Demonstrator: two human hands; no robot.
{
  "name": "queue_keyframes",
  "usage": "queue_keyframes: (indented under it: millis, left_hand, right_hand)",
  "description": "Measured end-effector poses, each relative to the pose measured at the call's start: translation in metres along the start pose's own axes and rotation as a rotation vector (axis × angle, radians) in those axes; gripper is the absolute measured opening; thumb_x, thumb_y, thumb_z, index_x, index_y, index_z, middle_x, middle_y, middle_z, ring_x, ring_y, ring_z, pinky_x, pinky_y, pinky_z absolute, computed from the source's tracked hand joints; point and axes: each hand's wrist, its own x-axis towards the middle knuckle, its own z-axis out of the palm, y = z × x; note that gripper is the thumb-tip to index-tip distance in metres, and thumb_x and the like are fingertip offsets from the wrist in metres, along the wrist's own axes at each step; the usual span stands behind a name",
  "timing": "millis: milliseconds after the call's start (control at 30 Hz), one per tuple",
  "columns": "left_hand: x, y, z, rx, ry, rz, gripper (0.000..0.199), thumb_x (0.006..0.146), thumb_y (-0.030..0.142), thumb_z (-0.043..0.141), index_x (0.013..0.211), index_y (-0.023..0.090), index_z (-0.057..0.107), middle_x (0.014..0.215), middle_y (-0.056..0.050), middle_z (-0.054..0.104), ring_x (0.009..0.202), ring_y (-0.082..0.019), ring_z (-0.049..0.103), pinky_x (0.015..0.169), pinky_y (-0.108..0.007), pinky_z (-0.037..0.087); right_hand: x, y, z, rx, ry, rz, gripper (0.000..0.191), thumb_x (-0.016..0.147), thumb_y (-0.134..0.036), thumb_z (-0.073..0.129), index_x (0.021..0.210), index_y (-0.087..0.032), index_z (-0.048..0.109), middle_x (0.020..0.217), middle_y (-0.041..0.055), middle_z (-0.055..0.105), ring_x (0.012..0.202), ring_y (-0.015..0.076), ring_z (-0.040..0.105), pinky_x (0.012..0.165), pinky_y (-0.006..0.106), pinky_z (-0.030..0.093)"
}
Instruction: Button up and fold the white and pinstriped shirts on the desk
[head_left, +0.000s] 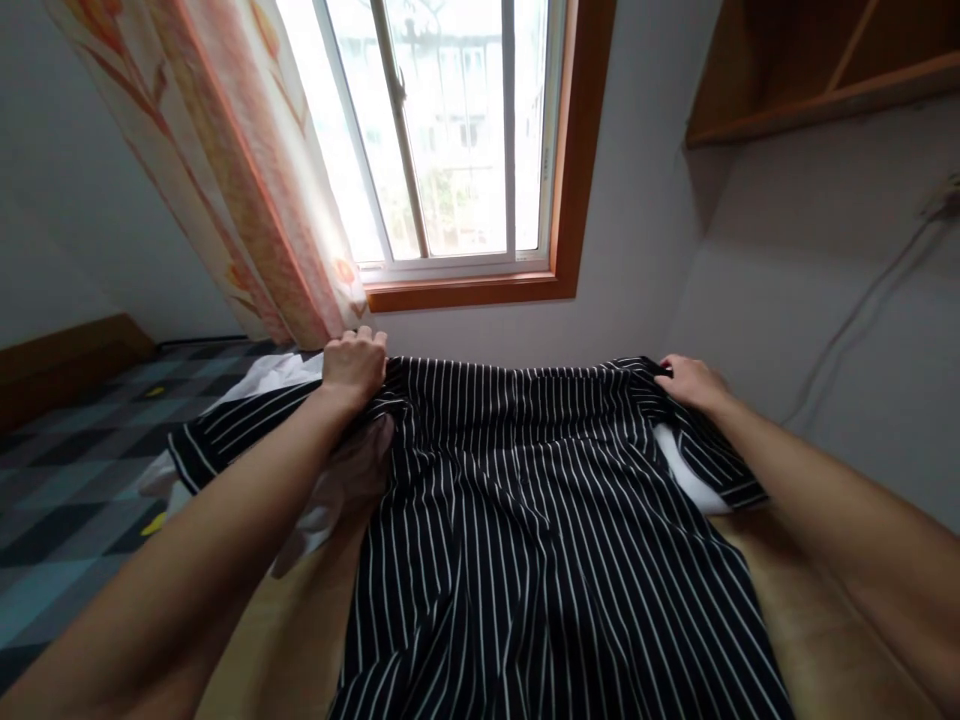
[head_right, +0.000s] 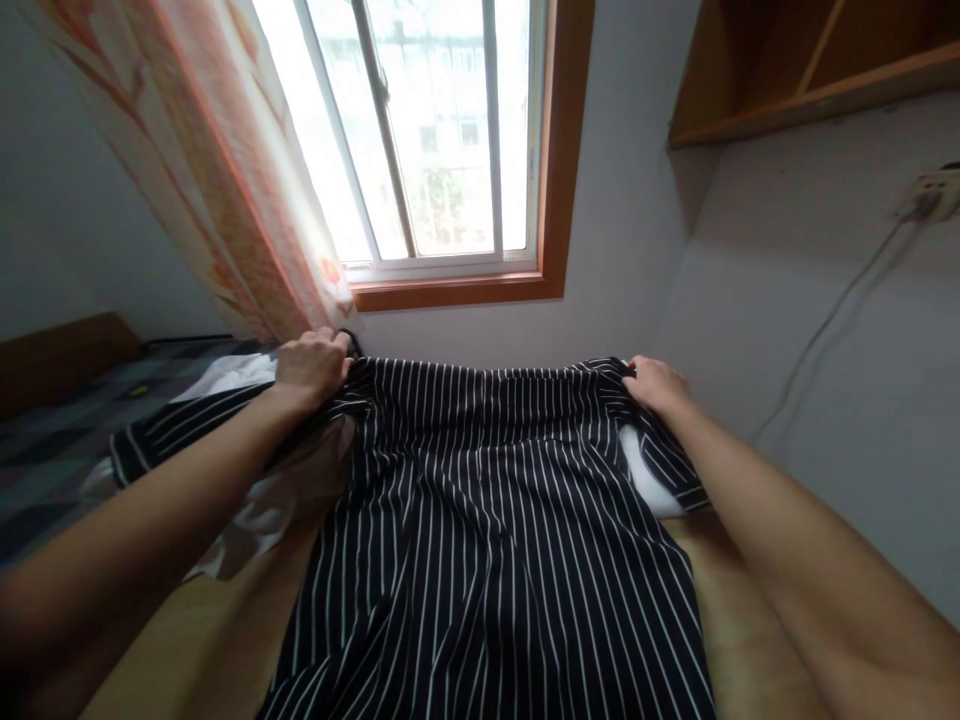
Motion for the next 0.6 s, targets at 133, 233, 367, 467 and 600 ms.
queue_keyframes:
  millis: [133, 233, 367, 467, 600]
  left_hand:
    - [-0.044, 0.042, -0.016, -0.145, 0.057, 0.249, 0.027, 0.091, 0.030, 0.049, 0.108, 0.014, 0.062, 0.112, -0.018, 0.058, 0.108, -0.034, 0.050, 0.086, -0.044, 0.039]
    - [-0.110, 0.078, -0.041, -0.483, -0.086, 0.521, 0.030, 0.092, 0.043, 0.052, 0.103, 0.018, 0.063, 0.105, -0.011, 0.061, 0.100, -0.027, 0.053, 0.087, -0.040, 0.040]
    - [-0.203, 0.102, -0.074, -0.833, -0.551, 0.624, 0.045, 0.080, 0.063, 0.061, 0.091, 0.019, 0.062, 0.091, -0.004, 0.063, 0.083, -0.020, 0.057, 0.074, -0.031, 0.044]
    - [-0.248, 0.102, -0.083, -0.802, -0.690, 0.591, 0.053, 0.066, 0.059, 0.076, 0.097, 0.019, 0.062, 0.098, -0.005, 0.063, 0.089, -0.023, 0.057, 0.080, -0.035, 0.045]
    - [-0.279, 0.101, -0.077, -0.659, -0.687, 0.568, 0.054, 0.060, 0.046, 0.082, 0.102, 0.019, 0.061, 0.108, -0.007, 0.062, 0.099, -0.028, 0.054, 0.093, -0.044, 0.040]
  right_hand:
    - [-0.052, -0.025, 0.008, -0.015, 0.069, -0.171, 0.046, 0.085, -0.035, 0.056, 0.126, -0.014, 0.057, 0.125, 0.0183, 0.060, 0.114, 0.0333, 0.055, 0.093, 0.048, 0.044]
    - [-0.117, -0.048, -0.001, 0.141, 0.049, -0.404, 0.036, 0.086, -0.033, 0.056, 0.119, -0.019, 0.061, 0.125, 0.0132, 0.060, 0.118, 0.0310, 0.053, 0.099, 0.049, 0.043]
    - [-0.228, -0.071, -0.030, 0.369, -0.016, -0.671, 0.032, 0.088, -0.030, 0.057, 0.119, -0.024, 0.061, 0.125, 0.0100, 0.060, 0.118, 0.0276, 0.054, 0.099, 0.049, 0.045]
    - [-0.304, -0.077, -0.038, 0.425, -0.044, -0.915, 0.036, 0.086, -0.037, 0.061, 0.120, -0.023, 0.059, 0.116, 0.0100, 0.064, 0.106, 0.0256, 0.060, 0.089, 0.041, 0.052]
    - [-0.366, -0.079, -0.012, 0.509, 0.158, -1.021, 0.027, 0.100, -0.028, 0.035, 0.091, -0.023, 0.060, 0.077, 0.0021, 0.066, 0.067, 0.0152, 0.061, 0.065, 0.027, 0.050]
